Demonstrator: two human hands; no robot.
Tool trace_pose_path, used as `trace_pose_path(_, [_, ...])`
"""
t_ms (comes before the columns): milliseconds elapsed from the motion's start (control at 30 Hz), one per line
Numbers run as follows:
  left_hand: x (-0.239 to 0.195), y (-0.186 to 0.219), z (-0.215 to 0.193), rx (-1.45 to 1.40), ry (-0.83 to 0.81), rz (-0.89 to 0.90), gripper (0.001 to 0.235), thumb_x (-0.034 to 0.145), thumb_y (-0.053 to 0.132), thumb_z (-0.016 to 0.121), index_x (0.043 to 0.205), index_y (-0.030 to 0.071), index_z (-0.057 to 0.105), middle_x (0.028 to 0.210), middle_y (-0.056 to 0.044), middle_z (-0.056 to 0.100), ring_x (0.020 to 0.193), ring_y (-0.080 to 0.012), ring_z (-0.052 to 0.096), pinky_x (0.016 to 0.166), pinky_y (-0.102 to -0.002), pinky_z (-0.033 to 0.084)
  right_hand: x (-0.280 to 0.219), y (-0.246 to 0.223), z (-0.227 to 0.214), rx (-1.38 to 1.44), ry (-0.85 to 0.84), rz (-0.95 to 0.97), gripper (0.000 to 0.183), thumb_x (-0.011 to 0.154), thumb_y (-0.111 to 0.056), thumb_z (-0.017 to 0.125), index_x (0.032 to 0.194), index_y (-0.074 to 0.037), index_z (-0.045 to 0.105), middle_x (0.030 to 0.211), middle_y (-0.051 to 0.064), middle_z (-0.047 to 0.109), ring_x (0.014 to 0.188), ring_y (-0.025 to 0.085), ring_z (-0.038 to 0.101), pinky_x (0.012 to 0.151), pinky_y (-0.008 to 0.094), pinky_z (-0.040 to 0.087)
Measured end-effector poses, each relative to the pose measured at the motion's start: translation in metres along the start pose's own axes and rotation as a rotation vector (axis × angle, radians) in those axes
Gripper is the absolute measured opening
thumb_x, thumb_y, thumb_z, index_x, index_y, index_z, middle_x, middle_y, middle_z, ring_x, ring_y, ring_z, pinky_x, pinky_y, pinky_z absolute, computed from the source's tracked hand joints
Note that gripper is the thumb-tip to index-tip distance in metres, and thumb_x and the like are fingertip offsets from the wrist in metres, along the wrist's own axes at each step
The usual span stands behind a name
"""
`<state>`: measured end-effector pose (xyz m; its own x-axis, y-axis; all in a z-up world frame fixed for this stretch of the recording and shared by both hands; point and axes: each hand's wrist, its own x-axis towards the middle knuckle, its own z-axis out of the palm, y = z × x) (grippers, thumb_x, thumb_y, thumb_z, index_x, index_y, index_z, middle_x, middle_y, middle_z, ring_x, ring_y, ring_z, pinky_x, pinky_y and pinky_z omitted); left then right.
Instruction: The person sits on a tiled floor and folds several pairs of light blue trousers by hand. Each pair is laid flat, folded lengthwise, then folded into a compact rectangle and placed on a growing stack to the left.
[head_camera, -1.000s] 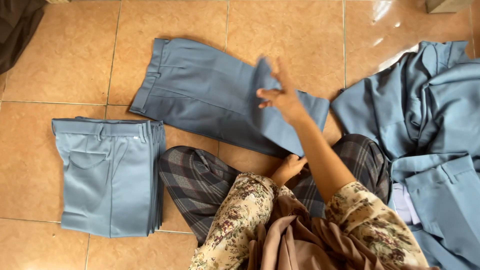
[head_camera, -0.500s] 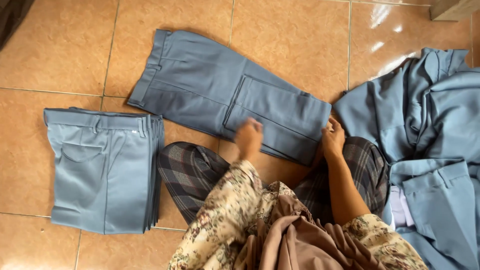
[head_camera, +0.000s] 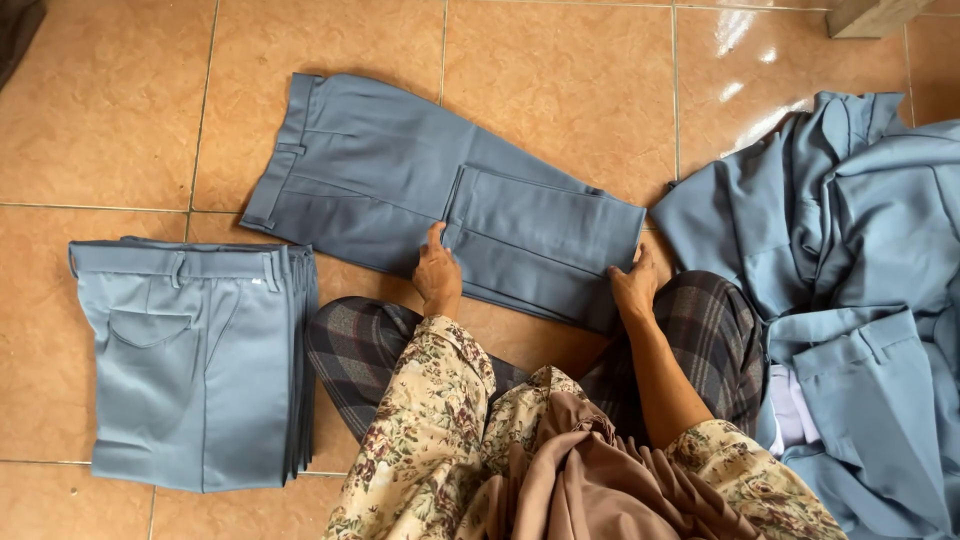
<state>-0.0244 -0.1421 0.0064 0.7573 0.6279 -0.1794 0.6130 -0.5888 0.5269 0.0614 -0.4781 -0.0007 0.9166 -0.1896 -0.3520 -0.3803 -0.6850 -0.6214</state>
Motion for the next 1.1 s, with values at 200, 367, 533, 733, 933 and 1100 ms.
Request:
trace_pose_path(200, [-0.001, -0.013, 0.014, 0.114, 0.178, 0.1, 0.054, 0.096, 0.012, 0.064, 0.14, 0.039, 0.047, 0.121, -0.009, 0.052, 0.103, -0.0334, 0.068, 0.079, -0.047, 0.062, 0.009, 0.005, 0.011, 0.61, -0.086, 0.313, 0.107, 0.077, -0.008, 0.085, 0.163, -0.021, 0.023, 0.154, 0.033, 0.035, 0.111, 0.057, 0.061, 0.072, 0.063, 0.059])
trace_pose_path(367, [0.001, -0.017, 0.035, 0.153, 0.123, 0.177, 0.046, 0.093, 0.014, 0.069, 0.136, 0.029, 0.062, 0.116, -0.008, 0.05, 0.106, -0.0314, 0.058, 0.085, -0.043, 0.06, -0.009, -0.018, -0.038, 1.104, -0.208, 0.18, 0.052, 0.082, -0.004, 0.077, 0.131, -0.016, 0.067, 0.111, 0.01, 0.072, 0.097, 0.026, 0.074, 0.083, 0.041, 0.062])
trace_pose_path(533, [-0.03, -0.003, 0.119, 0.033, -0.059, 0.306, 0.062, 0.085, 0.001, 0.069, 0.142, 0.022, 0.059, 0.116, -0.01, 0.055, 0.106, -0.0325, 0.061, 0.089, -0.043, 0.06, -0.054, -0.079, -0.121, 1.131, -0.153, -0.002, 0.051, 0.089, -0.005, 0.073, 0.137, -0.021, 0.065, 0.118, 0.007, 0.073, 0.103, 0.021, 0.075, 0.093, 0.037, 0.063])
trace_pose_path(733, [-0.141, 0.06, 0.123, -0.534, -0.332, 0.558, 0.087, 0.076, -0.003, 0.06, 0.158, 0.003, 0.032, 0.147, -0.029, 0.047, 0.138, -0.0413, 0.046, 0.119, -0.046, 0.037, -0.096, -0.187, -0.162, 1.114, -0.125, -0.159, 0.049, 0.084, 0.0, 0.07, 0.131, -0.013, 0.066, 0.108, 0.004, 0.072, 0.095, 0.016, 0.072, 0.085, 0.027, 0.062])
trace_pose_path(933, [-0.171, 0.094, 0.1, -0.676, -0.795, -0.1, 0.088, 0.085, 0.072, 0.066, 0.148, 0.011, 0.051, 0.138, -0.017, 0.062, 0.135, -0.0293, 0.054, 0.113, -0.041, 0.043, -0.066, -0.202, -0.031, 1.126, -0.295, -0.195, 0.061, 0.078, 0.004, 0.078, 0.134, -0.008, 0.057, 0.112, 0.011, 0.065, 0.095, 0.021, 0.069, 0.079, 0.038, 0.063])
trace_pose_path(1100, [-0.165, 0.058, 0.184, -1.124, -0.816, -0.615, 0.109, 0.085, 0.055, 0.084, 0.156, -0.005, 0.029, 0.16, -0.03, 0.027, 0.149, -0.0486, 0.027, 0.11, -0.072, 0.028, -0.117, -0.223, 0.026, 0.845, -0.625, -0.257, 0.087, 0.093, -0.001, 0.068, 0.163, -0.008, 0.016, 0.104, 0.013, 0.058, 0.095, 0.028, 0.069, 0.082, 0.05, 0.065])
